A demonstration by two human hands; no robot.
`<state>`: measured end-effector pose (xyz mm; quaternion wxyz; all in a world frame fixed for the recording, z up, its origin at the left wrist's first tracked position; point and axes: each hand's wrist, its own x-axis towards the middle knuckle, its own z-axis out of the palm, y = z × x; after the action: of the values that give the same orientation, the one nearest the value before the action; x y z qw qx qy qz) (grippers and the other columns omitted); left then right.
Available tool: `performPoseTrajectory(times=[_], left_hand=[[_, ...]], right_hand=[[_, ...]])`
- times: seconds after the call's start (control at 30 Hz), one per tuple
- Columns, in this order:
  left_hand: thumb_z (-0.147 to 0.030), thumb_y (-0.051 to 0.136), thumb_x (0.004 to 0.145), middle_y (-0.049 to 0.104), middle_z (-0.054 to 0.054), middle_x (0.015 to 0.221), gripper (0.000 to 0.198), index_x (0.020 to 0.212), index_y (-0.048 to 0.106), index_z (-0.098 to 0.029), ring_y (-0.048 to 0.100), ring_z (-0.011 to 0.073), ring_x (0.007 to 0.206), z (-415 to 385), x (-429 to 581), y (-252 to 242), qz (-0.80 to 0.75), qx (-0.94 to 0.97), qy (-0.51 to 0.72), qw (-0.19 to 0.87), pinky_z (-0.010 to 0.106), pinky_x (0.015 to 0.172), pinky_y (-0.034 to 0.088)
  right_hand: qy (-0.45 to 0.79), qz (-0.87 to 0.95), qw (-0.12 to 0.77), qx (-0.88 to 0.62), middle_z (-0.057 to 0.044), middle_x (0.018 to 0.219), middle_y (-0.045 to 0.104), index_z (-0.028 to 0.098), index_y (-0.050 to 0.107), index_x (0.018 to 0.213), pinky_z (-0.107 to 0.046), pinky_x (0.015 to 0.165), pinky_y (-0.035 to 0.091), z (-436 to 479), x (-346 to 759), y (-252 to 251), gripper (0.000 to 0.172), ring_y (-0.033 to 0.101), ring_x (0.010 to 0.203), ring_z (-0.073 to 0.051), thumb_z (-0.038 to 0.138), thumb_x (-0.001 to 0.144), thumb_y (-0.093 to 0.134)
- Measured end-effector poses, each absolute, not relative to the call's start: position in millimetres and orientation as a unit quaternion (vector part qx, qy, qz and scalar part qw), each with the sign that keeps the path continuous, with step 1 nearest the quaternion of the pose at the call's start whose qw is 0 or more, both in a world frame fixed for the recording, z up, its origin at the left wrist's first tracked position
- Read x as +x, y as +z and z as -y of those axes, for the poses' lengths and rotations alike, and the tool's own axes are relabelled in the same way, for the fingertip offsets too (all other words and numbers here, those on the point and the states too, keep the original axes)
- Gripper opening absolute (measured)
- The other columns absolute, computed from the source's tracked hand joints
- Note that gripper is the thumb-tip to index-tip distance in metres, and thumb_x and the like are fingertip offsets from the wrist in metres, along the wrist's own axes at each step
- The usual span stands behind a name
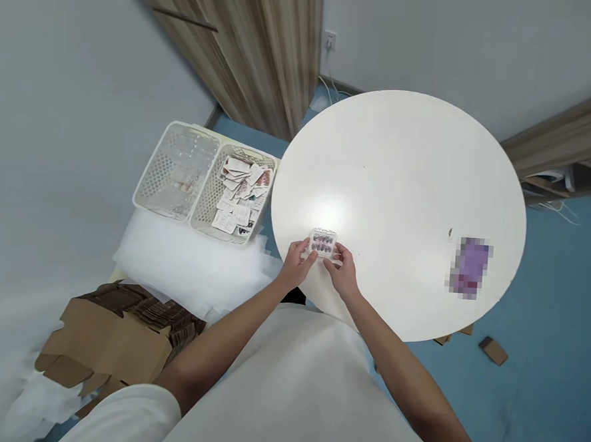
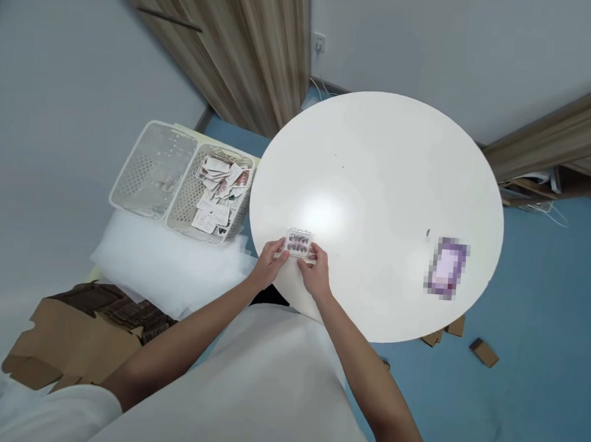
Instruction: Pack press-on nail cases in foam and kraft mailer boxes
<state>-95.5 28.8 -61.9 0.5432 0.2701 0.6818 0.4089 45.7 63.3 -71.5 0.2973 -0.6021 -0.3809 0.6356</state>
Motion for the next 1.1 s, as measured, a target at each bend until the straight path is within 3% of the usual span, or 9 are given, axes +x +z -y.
performPoseTrajectory(times=[0.3, 0.87, 1.1], left_hand=[[-0.045, 0.05, 0.078, 0.04, 0.008, 0.114, 0.05, 0.123, 0.043, -0.023, 0.042, 0.0197, 0.106, -70, -158, -83, -0.692, 0.321, 0.378, 0.525, 0.025, 0.079, 0.04], [-0.049, 0.041, 0.082, 0.035, 0.008, 0.121, 0.055, 0.131, 0.03, -0.025, 0.039, 0.0191, 0.113, -89, -173, -96, -0.673, 0.371, 0.334, 0.546, 0.029, 0.086, 0.041], [-0.049, 0.041, 0.081, 0.03, 0.008, 0.129, 0.059, 0.133, 0.024, -0.026, 0.034, 0.0202, 0.118, -86, -167, -98, -0.685, 0.351, 0.349, 0.534, 0.031, 0.092, 0.038]], right_hand=[[0.625, 0.419, 0.27, -0.602, -0.003, 0.112, 0.044, 0.03, 0.047, 0.118, -0.03, 0.073, 0.046, -95, -17, -90, 0.06, 0.048, 0.088, -0.016, 0.026, 0.061, 0.065], [0.557, 0.533, 0.181, -0.611, -0.006, 0.113, 0.038, 0.029, 0.031, 0.128, -0.032, 0.072, 0.048, -116, -28, -97, 0.069, 0.046, 0.091, -0.017, 0.032, 0.065, 0.061], [0.584, 0.521, 0.176, -0.597, -0.006, 0.121, 0.033, 0.03, 0.021, 0.132, -0.034, 0.082, 0.046, -114, -25, -95, 0.082, 0.044, 0.101, -0.018, 0.034, 0.062, 0.065]])
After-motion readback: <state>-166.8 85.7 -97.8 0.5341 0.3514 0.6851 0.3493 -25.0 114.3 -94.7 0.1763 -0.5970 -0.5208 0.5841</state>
